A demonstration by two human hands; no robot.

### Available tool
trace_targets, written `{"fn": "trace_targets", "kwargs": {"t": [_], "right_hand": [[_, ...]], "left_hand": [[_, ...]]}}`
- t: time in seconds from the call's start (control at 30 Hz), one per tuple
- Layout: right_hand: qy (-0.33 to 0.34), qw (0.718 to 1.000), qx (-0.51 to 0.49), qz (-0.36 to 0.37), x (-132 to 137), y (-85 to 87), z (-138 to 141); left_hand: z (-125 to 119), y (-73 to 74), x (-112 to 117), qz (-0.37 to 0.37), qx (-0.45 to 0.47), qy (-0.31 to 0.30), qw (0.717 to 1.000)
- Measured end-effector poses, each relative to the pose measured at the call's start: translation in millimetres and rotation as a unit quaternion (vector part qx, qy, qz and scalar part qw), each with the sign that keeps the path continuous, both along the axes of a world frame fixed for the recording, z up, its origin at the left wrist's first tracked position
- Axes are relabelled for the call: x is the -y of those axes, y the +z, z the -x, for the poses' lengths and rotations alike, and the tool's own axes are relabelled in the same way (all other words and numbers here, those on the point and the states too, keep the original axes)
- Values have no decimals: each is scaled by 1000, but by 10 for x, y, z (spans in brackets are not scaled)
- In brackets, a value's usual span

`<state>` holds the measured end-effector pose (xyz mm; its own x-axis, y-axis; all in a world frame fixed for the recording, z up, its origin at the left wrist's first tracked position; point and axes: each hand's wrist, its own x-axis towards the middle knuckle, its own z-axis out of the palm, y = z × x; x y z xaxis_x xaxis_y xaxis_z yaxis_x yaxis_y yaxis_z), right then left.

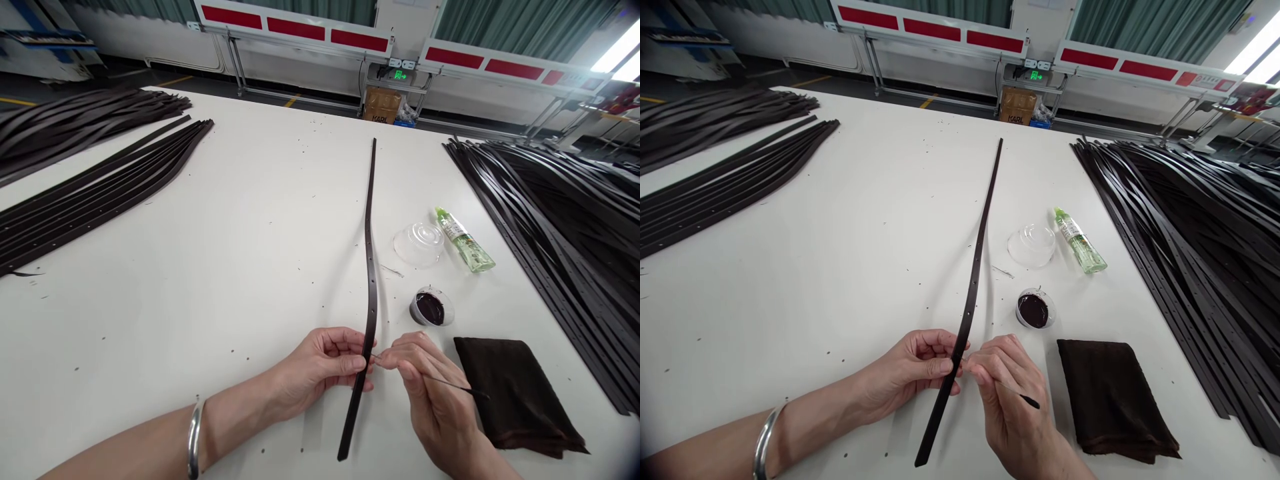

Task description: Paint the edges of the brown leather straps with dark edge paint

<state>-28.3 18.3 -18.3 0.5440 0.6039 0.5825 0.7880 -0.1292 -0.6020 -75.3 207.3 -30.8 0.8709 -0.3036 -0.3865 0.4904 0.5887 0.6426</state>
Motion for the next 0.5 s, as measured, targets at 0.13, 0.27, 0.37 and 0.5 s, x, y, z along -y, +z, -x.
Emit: {"fn": "trace_targets", "kwargs": {"t": [0.13,0.27,0.37,0.5], "right_hand": [[-8,1000,6,-2,-8,9,-8],[0,999,-37,-5,-8,0,6],[-27,994,-74,-81,50,-25,34],[-143,975,-92,-144,142,32,-100]], "left_hand": [[11,3,4,-1,-3,-2,1000],[6,-1,-6,6,-6,-10,1000],[8,6,-18,4,-17,-3,1000],[80,-12,-12,-15,-37,27,999]]}}
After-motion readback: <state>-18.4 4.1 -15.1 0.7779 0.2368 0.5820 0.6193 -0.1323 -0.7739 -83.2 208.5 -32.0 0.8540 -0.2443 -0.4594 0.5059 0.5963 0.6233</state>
